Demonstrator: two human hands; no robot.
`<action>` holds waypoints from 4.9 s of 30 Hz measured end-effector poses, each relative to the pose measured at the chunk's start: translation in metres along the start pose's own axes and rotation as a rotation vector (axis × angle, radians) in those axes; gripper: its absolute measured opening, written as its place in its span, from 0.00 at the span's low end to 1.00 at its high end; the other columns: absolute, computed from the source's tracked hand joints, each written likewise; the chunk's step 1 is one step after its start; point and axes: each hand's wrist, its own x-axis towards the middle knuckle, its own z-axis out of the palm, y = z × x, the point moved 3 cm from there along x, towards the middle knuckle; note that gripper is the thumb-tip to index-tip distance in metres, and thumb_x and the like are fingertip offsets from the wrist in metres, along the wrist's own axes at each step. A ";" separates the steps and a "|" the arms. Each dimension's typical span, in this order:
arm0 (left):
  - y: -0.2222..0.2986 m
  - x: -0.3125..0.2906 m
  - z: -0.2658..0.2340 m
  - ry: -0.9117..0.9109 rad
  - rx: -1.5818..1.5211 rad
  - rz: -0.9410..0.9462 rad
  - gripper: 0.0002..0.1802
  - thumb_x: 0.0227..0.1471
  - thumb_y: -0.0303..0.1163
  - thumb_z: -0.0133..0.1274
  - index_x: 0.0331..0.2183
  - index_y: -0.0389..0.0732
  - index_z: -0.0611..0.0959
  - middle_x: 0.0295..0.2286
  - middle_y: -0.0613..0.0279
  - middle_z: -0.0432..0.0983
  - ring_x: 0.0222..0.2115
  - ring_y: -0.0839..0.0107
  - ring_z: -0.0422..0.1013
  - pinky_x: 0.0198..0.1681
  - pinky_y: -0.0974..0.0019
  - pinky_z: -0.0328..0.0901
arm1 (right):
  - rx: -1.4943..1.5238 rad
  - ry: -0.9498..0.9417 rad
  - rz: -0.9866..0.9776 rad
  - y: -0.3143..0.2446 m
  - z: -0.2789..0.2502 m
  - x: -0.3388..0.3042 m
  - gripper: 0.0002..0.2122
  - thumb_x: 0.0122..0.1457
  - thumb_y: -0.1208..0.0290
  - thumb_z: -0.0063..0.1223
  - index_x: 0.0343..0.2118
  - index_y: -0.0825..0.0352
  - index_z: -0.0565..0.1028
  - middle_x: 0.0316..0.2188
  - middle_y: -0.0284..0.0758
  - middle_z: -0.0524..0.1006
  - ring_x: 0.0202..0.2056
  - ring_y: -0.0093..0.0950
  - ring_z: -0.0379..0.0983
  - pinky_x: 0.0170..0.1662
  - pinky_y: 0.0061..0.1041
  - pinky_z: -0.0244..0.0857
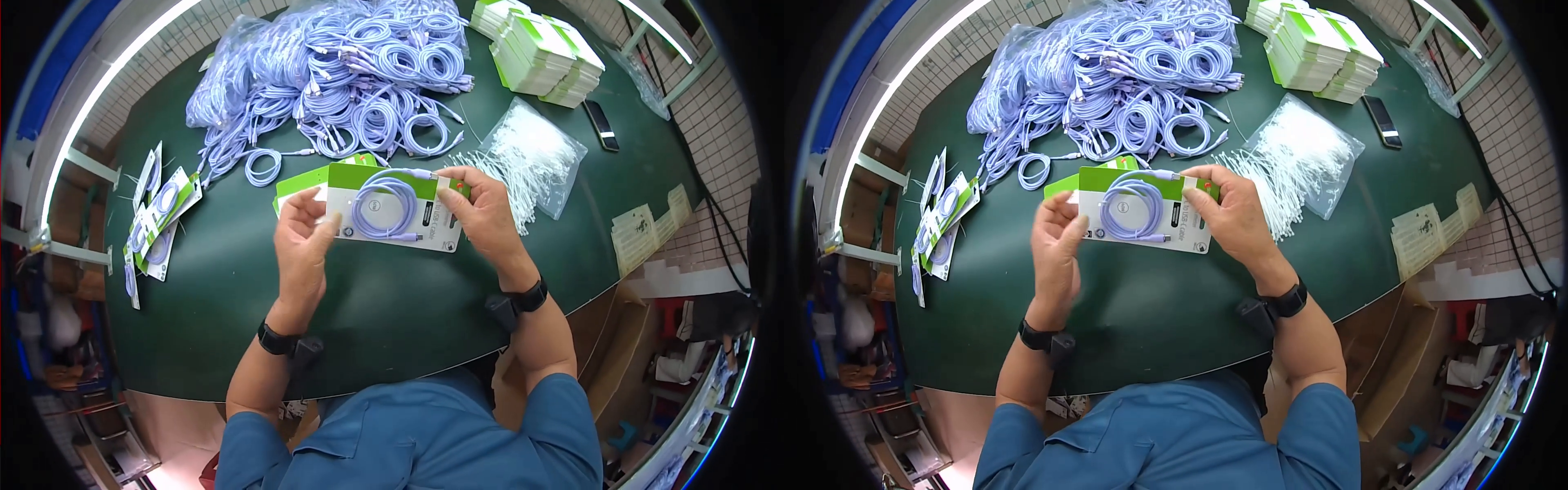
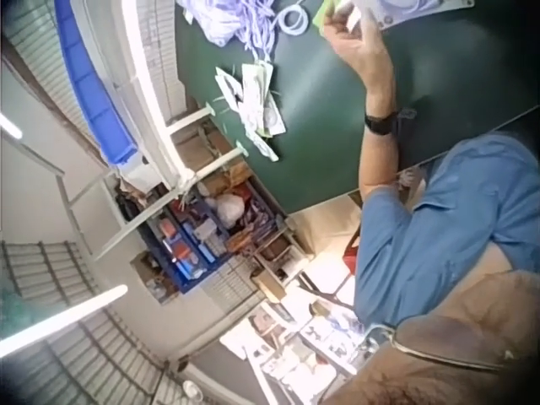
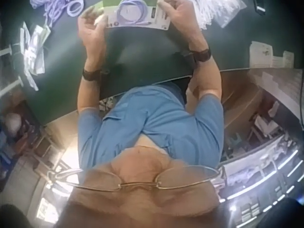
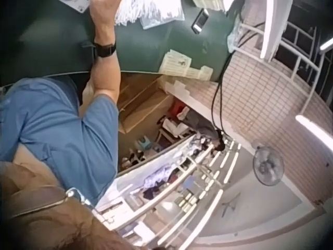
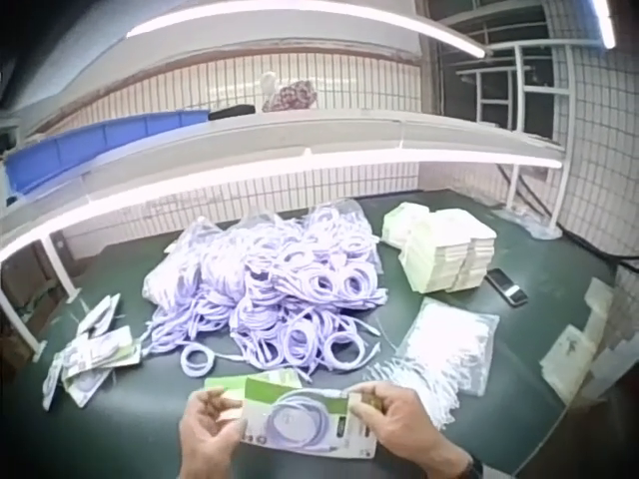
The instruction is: The person packages a cable by placing it onto a card and securing it by hand using a zip tie. After pulling the zip tie tight, the person places the packaged cable into a box and picks up another cable and card.
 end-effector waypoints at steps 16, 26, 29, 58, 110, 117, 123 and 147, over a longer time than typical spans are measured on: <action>0.046 0.002 0.018 -0.263 1.269 0.557 0.16 0.50 0.31 0.66 0.41 0.36 0.83 0.34 0.54 0.83 0.35 0.56 0.80 0.41 0.57 0.72 | -0.038 -0.162 -0.038 0.002 0.028 -0.005 0.20 0.68 0.71 0.59 0.59 0.74 0.72 0.39 0.35 0.83 0.37 0.19 0.80 0.39 0.19 0.74; 0.028 0.004 0.025 0.045 0.692 0.481 0.11 0.54 0.28 0.67 0.36 0.32 0.82 0.27 0.56 0.84 0.27 0.77 0.78 0.32 0.68 0.71 | 0.285 -0.082 0.092 0.007 0.048 -0.014 0.22 0.65 0.73 0.63 0.58 0.74 0.70 0.43 0.38 0.82 0.41 0.22 0.81 0.39 0.19 0.75; 0.018 0.005 0.029 0.038 0.653 0.453 0.11 0.54 0.27 0.67 0.36 0.32 0.82 0.27 0.58 0.84 0.28 0.78 0.77 0.33 0.69 0.71 | 0.264 -0.098 0.125 0.004 0.055 -0.018 0.19 0.65 0.73 0.63 0.55 0.74 0.72 0.41 0.37 0.83 0.40 0.21 0.81 0.39 0.20 0.75; -0.006 0.010 0.022 -0.121 0.352 0.282 0.21 0.56 0.26 0.66 0.51 0.34 0.86 0.36 0.61 0.88 0.34 0.80 0.80 0.39 0.73 0.74 | 0.540 -0.329 0.241 0.023 0.036 -0.010 0.19 0.58 0.73 0.71 0.52 0.70 0.78 0.42 0.32 0.83 0.37 0.18 0.77 0.40 0.19 0.72; 0.014 -0.021 0.038 -0.304 1.083 1.170 0.23 0.41 0.19 0.65 0.44 0.37 0.85 0.33 0.60 0.77 0.33 0.62 0.76 0.35 0.60 0.72 | -0.524 -0.176 -0.788 -0.024 0.027 -0.012 0.13 0.45 0.74 0.76 0.34 0.64 0.82 0.35 0.32 0.84 0.33 0.32 0.78 0.35 0.31 0.69; 0.014 -0.022 0.033 -0.307 1.014 1.166 0.16 0.41 0.17 0.65 0.37 0.35 0.83 0.35 0.57 0.78 0.35 0.59 0.77 0.39 0.59 0.74 | -0.505 -0.158 -0.779 -0.026 0.029 -0.012 0.13 0.46 0.74 0.76 0.33 0.64 0.81 0.33 0.32 0.84 0.30 0.32 0.78 0.33 0.31 0.68; 0.015 -0.022 0.034 -0.294 1.081 1.110 0.14 0.41 0.18 0.65 0.35 0.35 0.82 0.35 0.56 0.78 0.36 0.57 0.78 0.41 0.58 0.75 | -0.516 -0.108 -0.817 -0.022 0.030 -0.010 0.13 0.45 0.74 0.77 0.32 0.63 0.81 0.32 0.32 0.84 0.30 0.32 0.77 0.32 0.31 0.68; 0.010 -0.014 0.034 -0.158 1.081 1.208 0.12 0.44 0.27 0.70 0.31 0.39 0.84 0.30 0.62 0.80 0.26 0.65 0.77 0.28 0.63 0.71 | -0.539 0.000 -0.798 -0.022 0.040 -0.014 0.14 0.44 0.73 0.77 0.34 0.61 0.82 0.34 0.31 0.82 0.31 0.32 0.75 0.35 0.32 0.67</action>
